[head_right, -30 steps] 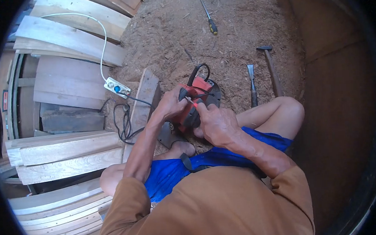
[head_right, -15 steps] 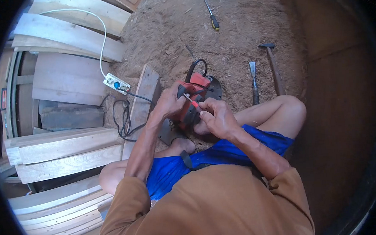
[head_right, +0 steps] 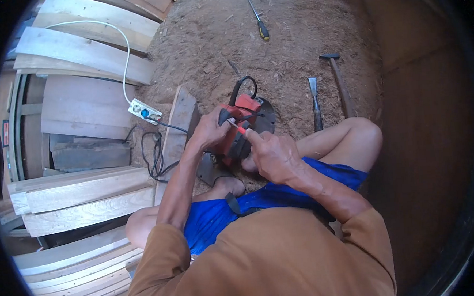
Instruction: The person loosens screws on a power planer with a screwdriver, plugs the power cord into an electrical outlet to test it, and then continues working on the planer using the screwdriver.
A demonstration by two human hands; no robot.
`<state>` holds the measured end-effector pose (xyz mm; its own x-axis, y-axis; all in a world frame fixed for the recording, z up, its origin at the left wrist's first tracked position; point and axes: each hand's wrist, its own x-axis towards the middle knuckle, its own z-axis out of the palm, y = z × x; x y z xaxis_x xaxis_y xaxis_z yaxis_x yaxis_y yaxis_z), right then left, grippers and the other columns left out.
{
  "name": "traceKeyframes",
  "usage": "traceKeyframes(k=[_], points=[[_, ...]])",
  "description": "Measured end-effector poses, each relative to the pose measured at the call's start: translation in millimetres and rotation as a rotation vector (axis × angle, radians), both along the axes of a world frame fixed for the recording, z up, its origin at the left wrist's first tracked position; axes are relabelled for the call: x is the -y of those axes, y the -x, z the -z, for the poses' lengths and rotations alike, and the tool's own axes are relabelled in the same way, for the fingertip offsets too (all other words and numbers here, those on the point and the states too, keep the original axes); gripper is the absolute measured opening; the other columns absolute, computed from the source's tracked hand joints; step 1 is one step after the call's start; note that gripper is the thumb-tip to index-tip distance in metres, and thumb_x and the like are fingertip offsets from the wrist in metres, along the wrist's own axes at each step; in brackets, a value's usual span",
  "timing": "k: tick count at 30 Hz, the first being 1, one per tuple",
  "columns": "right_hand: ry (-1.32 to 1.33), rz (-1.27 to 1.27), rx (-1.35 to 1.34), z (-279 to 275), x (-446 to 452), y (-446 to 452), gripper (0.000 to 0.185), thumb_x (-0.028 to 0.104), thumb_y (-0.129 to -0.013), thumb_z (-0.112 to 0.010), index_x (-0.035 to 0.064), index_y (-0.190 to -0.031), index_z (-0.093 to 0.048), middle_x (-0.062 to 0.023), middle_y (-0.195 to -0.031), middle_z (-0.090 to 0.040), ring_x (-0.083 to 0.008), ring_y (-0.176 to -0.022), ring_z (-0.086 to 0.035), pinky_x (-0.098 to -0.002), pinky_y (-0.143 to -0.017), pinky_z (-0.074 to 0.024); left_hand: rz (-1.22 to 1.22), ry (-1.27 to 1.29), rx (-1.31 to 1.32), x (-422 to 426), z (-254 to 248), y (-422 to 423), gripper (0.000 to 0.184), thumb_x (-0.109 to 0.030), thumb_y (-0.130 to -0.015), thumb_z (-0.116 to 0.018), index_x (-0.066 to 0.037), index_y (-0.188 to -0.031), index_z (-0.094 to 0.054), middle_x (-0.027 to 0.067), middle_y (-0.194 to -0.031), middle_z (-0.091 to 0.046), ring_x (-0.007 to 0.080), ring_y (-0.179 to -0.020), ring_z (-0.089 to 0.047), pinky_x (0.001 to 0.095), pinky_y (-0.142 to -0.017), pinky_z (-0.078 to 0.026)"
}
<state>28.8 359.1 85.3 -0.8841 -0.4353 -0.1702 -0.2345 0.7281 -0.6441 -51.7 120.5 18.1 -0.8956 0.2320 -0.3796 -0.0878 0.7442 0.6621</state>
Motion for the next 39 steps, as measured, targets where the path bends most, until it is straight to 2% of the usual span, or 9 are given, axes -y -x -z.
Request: traceKeyframes(k=[9,15,18,21,24,27,30,33,39], points=[[0.434,0.176,-0.013,24.9,8.8,-16.2,0.035,0.003,-0.095,-0.063,-0.0045,-0.129,-0.062,-0.0279,-0.111,-0.074,-0.0445,-0.101,-0.074,-0.0472,-0.087,-0.0590,0.018,-0.019,-0.097,10.3,22.7,-5.3,0.042,-0.025,-0.090,-0.069,-0.006,-0.126,-0.055,0.0353,-0.098,-0.071,0.0570,-0.097,-0.068,0.0611,-0.086,-0.054],[0.656,0.305,0.329,42.3,7.2,-7.6,0.036,0.005,-0.099,-0.063,-0.0083,-0.132,-0.062,-0.0154,-0.111,-0.075,-0.0187,-0.104,-0.071,-0.0329,-0.089,-0.0560,-0.011,-0.005,-0.089,10.2,13.8,-6.0,0.044,-0.025,-0.091,-0.069,-0.007,-0.129,-0.055,0.0351,-0.100,-0.071,0.0556,-0.099,-0.069,0.0602,-0.086,-0.055],[0.730,0.334,0.411,40.8,7.1,-2.6,0.038,0.011,-0.102,-0.062,-0.0076,-0.135,-0.061,-0.0109,-0.110,-0.073,-0.0113,-0.104,-0.067,-0.0296,-0.087,-0.0555,-0.030,-0.024,-0.049,9.5,11.4,-6.1,0.046,-0.025,-0.091,-0.070,-0.009,-0.132,-0.056,0.0331,-0.103,-0.072,0.0530,-0.102,-0.070,0.0571,-0.088,-0.056],[0.649,0.286,0.506,17.9,-6.3,8.3,0.040,0.013,-0.101,-0.061,-0.0075,-0.136,-0.062,-0.0164,-0.114,-0.074,-0.0195,-0.106,-0.071,-0.0338,-0.092,-0.0564,-0.019,-0.090,-0.015,10.3,5.2,-5.0,0.054,-0.026,-0.092,-0.073,-0.010,-0.140,-0.055,0.0300,-0.111,-0.073,0.0479,-0.109,-0.071,0.0513,-0.092,-0.056],[0.444,0.194,0.047,4.1,-19.3,2.1,0.041,0.013,-0.100,-0.061,-0.0071,-0.136,-0.064,-0.0223,-0.120,-0.074,-0.0298,-0.113,-0.073,-0.0387,-0.100,-0.0557,-0.082,-0.152,-0.055,6.3,-2.7,-7.6,0.059,-0.026,-0.093,-0.075,-0.012,-0.147,-0.055,0.0257,-0.119,-0.074,0.0409,-0.115,-0.072,0.0449,-0.097,-0.056],[0.348,0.244,0.083,10.4,-29.3,-0.9,0.039,0.011,-0.099,-0.062,-0.0069,-0.134,-0.065,-0.0262,-0.127,-0.071,-0.0367,-0.120,-0.070,-0.0418,-0.106,-0.0532,-0.091,-0.127,0.023,10.7,-1.4,-1.7,0.056,-0.029,-0.095,-0.076,-0.011,-0.146,-0.060,0.0198,-0.121,-0.076,0.0297,-0.114,-0.073,0.0411,-0.099,-0.054],[0.363,0.271,0.112,27.6,-29.3,-3.7,0.039,0.009,-0.099,-0.062,-0.0072,-0.134,-0.065,-0.0259,-0.127,-0.071,-0.0347,-0.120,-0.070,-0.0414,-0.106,-0.0535,-0.049,-0.169,-0.017,14.7,3.8,-0.2,0.054,-0.028,-0.096,-0.075,-0.010,-0.145,-0.060,0.0184,-0.120,-0.076,0.0268,-0.113,-0.072,0.0403,-0.100,-0.053],[0.458,0.303,0.096,38.3,-20.8,-4.1,0.042,0.015,-0.096,-0.061,-0.0043,-0.133,-0.065,-0.0282,-0.122,-0.072,-0.0430,-0.116,-0.070,-0.0474,-0.103,-0.0540,-0.039,-0.176,-0.006,15.6,5.7,0.2,0.057,-0.025,-0.095,-0.075,-0.011,-0.148,-0.058,0.0204,-0.122,-0.075,0.0321,-0.115,-0.072,0.0414,-0.101,-0.054],[0.442,0.316,0.149,41.4,-11.7,-2.0,0.042,0.014,-0.095,-0.062,-0.0014,-0.134,-0.065,-0.0279,-0.119,-0.073,-0.0435,-0.114,-0.070,-0.0485,-0.100,-0.0550,-0.068,-0.146,0.083,14.3,-2.7,0.8,0.054,-0.025,-0.095,-0.075,-0.012,-0.146,-0.059,0.0195,-0.117,-0.076,0.0281,-0.108,-0.073,0.0409,-0.095,-0.056]])
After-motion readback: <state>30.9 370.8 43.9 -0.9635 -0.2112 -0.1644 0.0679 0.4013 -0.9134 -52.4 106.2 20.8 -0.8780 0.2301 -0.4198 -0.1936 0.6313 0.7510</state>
